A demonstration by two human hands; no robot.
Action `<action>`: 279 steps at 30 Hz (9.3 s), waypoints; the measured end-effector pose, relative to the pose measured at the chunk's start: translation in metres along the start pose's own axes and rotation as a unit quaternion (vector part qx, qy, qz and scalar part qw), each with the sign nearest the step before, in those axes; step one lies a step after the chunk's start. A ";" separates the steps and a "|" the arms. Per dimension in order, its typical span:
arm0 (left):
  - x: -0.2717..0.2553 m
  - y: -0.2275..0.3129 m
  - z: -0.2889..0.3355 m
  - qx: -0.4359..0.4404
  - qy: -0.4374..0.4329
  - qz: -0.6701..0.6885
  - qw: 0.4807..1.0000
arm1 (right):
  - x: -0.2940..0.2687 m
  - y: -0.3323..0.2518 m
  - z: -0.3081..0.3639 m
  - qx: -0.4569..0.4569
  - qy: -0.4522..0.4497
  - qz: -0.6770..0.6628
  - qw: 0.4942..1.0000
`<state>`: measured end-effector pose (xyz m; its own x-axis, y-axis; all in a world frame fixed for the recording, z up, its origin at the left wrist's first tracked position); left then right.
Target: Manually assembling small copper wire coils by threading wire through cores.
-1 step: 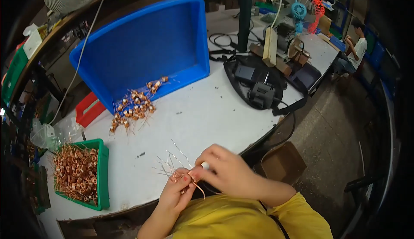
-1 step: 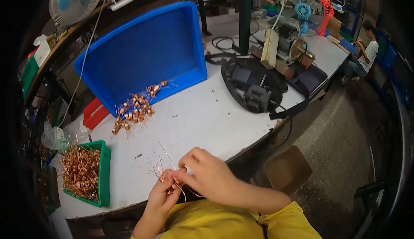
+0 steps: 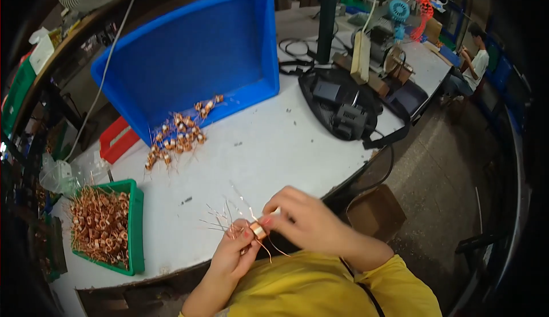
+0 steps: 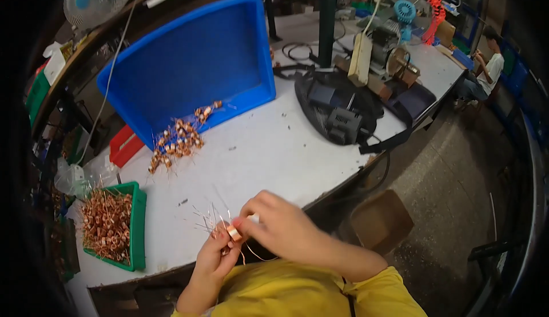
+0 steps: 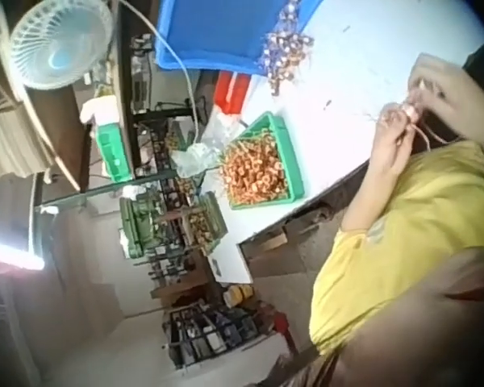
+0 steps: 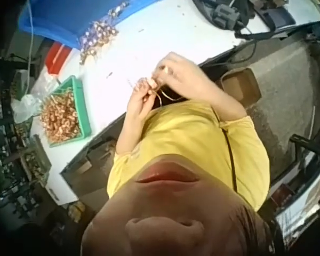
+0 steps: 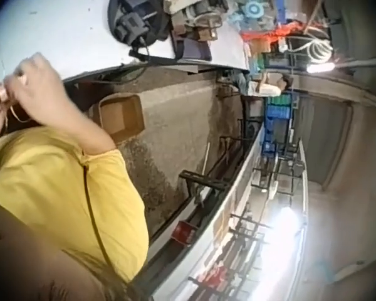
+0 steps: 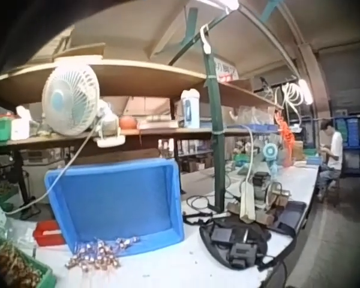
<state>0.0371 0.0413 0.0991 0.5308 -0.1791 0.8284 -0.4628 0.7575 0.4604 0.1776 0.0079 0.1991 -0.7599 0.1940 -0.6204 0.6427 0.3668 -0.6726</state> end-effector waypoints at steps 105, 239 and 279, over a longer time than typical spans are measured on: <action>-0.098 -0.040 -0.009 0.003 -0.153 0.079 0.985 | -0.055 0.161 0.175 0.035 0.343 -0.383 0.857; -0.074 -0.034 -0.024 -0.040 -0.092 -0.012 0.995 | 0.121 0.094 0.040 -0.052 0.095 -0.545 0.832; -0.065 -0.038 -0.018 0.034 0.031 -0.346 0.937 | 0.134 0.093 0.047 0.044 -0.102 -0.373 0.921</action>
<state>0.0324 0.0357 0.0219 0.7592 -0.5745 0.3061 -0.0362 0.4322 0.9010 0.1404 0.0252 0.0343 -0.9649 -0.2608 -0.0300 -0.0379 0.2515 -0.9671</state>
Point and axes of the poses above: each hand's wrist, its own z-axis away from the middle knuckle, its own x-axis out of the palm, y = z × x, the point moved 6 cm from there along -z, towards the middle knuckle, and after that the axes turned 8 degrees about -x, right-handed, at the moved point
